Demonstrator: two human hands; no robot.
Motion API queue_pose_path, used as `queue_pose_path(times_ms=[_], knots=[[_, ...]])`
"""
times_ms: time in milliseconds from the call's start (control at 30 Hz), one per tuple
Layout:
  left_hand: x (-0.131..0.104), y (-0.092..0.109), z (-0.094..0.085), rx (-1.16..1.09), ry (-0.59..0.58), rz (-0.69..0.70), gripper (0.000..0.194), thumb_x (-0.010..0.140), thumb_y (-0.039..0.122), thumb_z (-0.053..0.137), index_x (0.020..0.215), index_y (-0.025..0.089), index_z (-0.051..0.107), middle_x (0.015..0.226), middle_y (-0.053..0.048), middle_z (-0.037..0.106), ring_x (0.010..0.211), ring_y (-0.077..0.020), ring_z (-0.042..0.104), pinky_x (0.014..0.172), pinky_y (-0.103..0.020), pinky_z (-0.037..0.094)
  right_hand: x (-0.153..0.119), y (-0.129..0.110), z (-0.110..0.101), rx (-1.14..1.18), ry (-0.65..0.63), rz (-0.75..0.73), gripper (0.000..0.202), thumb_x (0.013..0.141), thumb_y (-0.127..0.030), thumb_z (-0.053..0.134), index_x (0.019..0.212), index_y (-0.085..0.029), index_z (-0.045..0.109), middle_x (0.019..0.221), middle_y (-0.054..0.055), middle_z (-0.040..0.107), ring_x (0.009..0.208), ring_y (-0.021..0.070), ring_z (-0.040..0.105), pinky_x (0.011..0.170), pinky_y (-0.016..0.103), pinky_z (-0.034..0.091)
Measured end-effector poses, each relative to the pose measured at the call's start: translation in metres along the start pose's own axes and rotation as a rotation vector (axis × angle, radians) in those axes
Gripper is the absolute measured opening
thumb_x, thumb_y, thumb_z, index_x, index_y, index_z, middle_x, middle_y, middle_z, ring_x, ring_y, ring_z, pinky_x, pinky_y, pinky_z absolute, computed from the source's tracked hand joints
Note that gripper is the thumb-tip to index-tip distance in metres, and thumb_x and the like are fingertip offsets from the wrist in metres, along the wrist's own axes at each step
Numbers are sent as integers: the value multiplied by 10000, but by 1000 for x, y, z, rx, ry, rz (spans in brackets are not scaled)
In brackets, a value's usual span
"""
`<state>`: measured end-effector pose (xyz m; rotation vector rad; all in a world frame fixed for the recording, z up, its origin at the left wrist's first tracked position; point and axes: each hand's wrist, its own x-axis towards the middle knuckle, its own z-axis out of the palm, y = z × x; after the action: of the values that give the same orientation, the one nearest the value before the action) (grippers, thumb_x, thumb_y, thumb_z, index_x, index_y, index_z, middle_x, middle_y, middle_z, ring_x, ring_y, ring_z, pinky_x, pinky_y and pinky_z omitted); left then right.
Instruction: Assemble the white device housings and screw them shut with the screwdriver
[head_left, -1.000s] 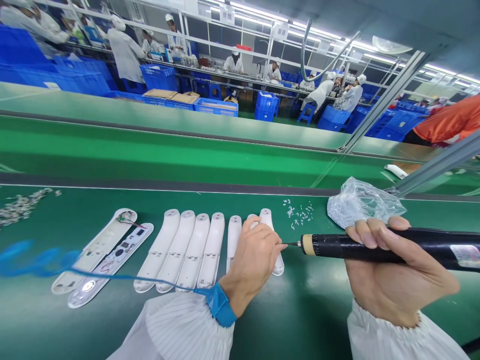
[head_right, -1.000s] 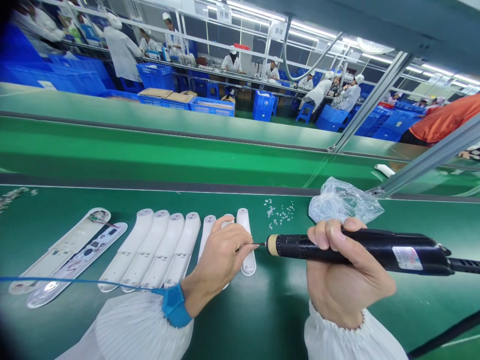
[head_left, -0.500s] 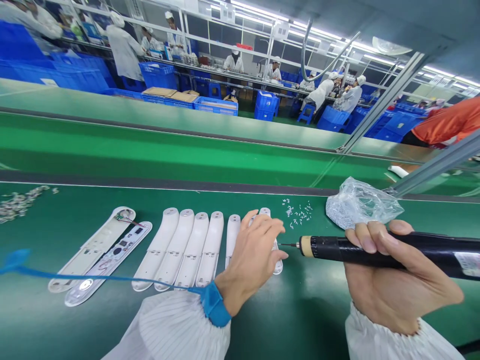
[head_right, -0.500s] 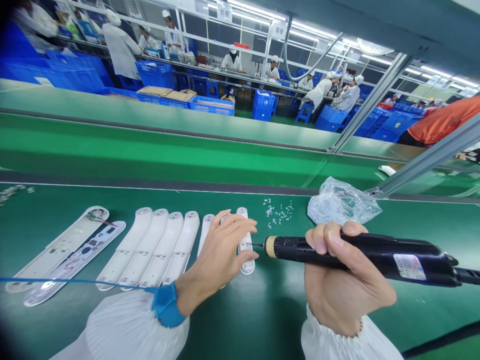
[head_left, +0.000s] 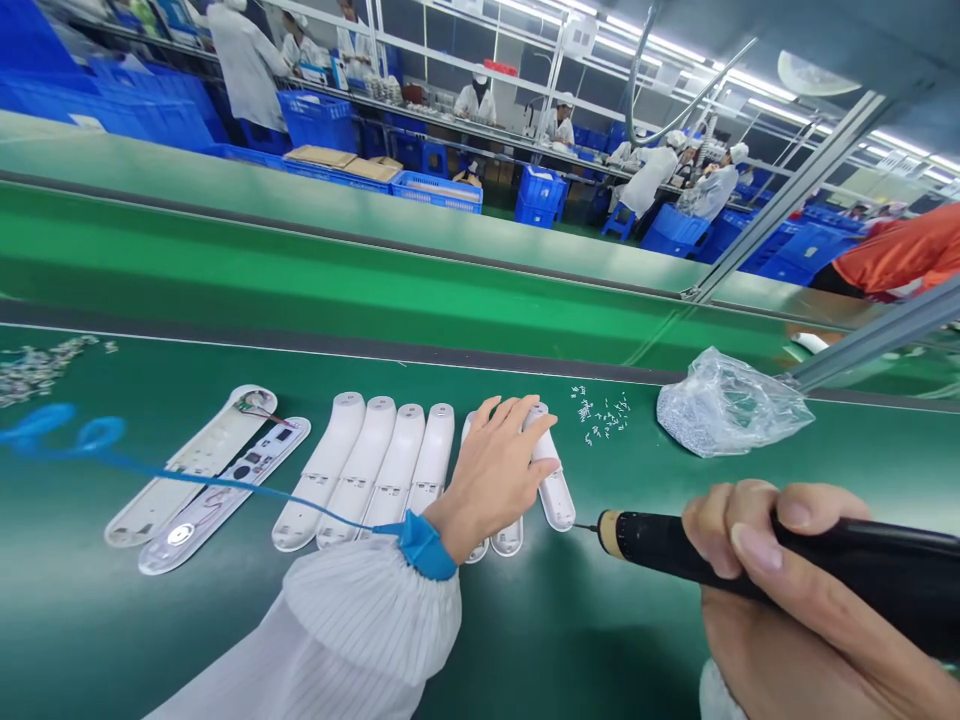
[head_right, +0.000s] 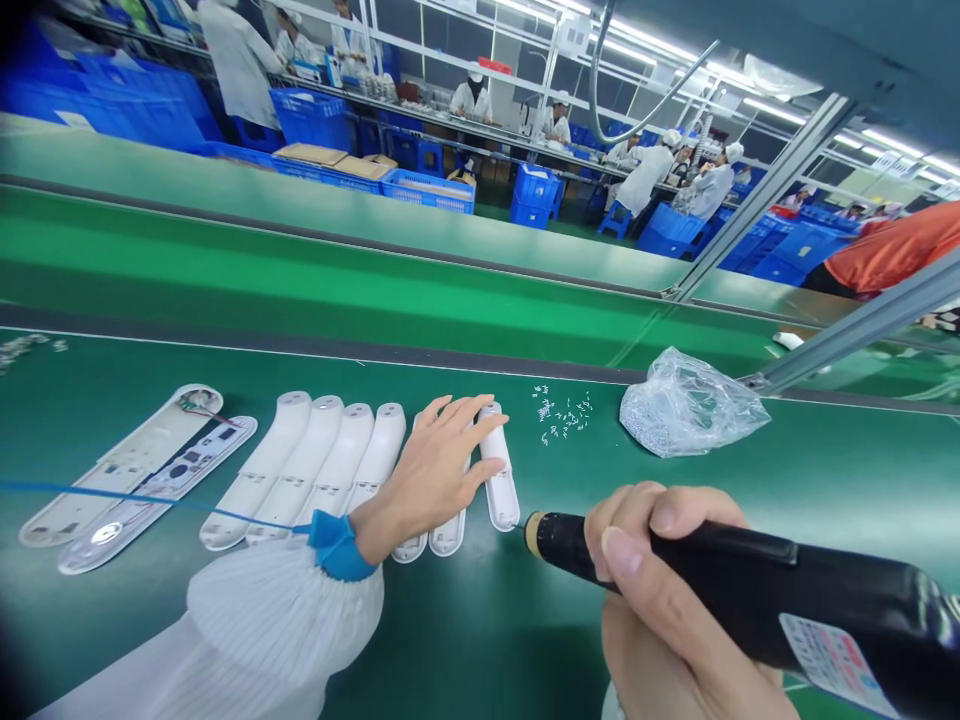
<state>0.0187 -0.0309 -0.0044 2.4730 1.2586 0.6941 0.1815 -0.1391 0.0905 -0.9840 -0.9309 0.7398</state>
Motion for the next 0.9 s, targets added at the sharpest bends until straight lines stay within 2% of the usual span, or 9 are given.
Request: queue_pose_path(times_ms=[200, 367, 533, 767, 900], knots=[[1, 0, 0, -20, 16, -2, 430, 928, 350, 637, 1337, 226, 586, 1492, -110, 508, 1381, -298, 443, 1199, -552, 218, -3, 4, -4, -22, -35, -6, 198, 743, -92, 654, 844, -243, 575, 549, -41, 476, 556, 123, 494, 566, 284, 463], [1, 1, 0, -25, 13, -7, 425, 924, 342, 645, 1327, 219, 594, 1488, -113, 512, 1374, -300, 449, 1198, -553, 222, -2, 10, -10, -57, -176, -23, 199, 776, -119, 668, 877, -267, 584, 575, -31, 534, 565, 144, 526, 582, 312, 471], [1, 0, 1, -13, 13, -7, 431, 918, 354, 654, 1323, 218, 596, 1484, -108, 512, 1365, -294, 455, 1200, -547, 211, -4, 15, -5, -21, -101, -51, 207, 754, -94, 662, 876, -251, 602, 553, -42, 505, 532, 133, 509, 562, 300, 443], [2, 1, 2, -11, 25, -24, 433, 896, 365, 687, 1296, 218, 612, 1452, -107, 537, 1338, -288, 483, 1193, -539, 220, -2, 14, 19, -56, -52, -76, 149, 724, -125, 690, 785, -231, 604, 552, -37, 524, 499, 139, 519, 518, 308, 453], [4, 1, 3, -13, 44, -30, 422, 886, 375, 697, 1275, 229, 624, 1432, -104, 550, 1318, -291, 504, 1187, -540, 226, 0, 17, 26, -94, -64, -88, 138, 729, -158, 723, 763, -235, 614, 558, -34, 544, 493, 142, 542, 499, 298, 462]])
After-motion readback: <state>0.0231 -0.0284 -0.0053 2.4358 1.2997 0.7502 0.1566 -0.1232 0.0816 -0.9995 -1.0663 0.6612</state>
